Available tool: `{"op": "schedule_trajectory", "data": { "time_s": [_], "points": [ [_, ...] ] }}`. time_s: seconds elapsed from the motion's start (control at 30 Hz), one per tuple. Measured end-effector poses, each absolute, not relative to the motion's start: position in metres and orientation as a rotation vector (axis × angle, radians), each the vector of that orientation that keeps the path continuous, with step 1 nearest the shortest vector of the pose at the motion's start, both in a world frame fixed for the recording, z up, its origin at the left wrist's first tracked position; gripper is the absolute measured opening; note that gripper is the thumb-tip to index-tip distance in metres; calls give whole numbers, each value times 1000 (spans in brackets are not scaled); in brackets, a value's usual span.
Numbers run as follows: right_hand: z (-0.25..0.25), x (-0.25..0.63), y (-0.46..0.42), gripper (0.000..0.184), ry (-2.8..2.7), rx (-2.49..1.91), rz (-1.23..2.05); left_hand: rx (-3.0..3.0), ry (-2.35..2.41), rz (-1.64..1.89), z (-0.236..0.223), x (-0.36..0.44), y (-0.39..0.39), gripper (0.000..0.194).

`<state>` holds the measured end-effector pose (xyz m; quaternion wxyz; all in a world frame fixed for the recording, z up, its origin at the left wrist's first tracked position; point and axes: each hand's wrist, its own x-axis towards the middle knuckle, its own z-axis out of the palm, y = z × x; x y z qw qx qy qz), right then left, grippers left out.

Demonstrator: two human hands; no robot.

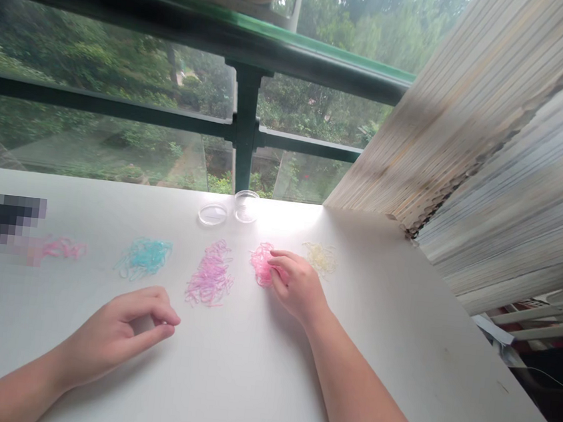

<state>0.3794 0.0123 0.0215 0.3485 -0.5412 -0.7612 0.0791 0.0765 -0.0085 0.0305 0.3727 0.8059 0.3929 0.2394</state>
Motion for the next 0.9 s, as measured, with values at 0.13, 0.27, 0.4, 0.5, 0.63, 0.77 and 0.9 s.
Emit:
{"op": "schedule_trajectory", "data": {
  "time_s": [0.13, 0.27, 0.4, 0.5, 0.63, 0.77, 0.9],
  "points": [
    [20, 380, 13, 22, -1974, -1412, 212, 2060, 1005, 616, 31, 77, -9, 16],
    [17, 381, 15, 26, -2018, -1427, 160, 2064, 1000, 620, 31, 76, -9, 15],
    [16, 382, 15, 35, -2072, -1470, 110, 2058, 1002, 615, 31, 76, -9, 15],
    [15, 383, 15, 42, -2099, -1488, 87, 2059, 1004, 614, 31, 76, -9, 15],
    [13, 385, 15, 45, -2124, -1496, 89, 2062, 999, 615, 31, 77, -9, 15],
    [11, 385, 15, 50, -2146, -1511, 111, 2053, 997, 613, 31, 77, -9, 15],
    [12, 382, 14, 54, -2171, -1548, 128, 2044, 1000, 612, 30, 76, -8, 15]
  ]
}}
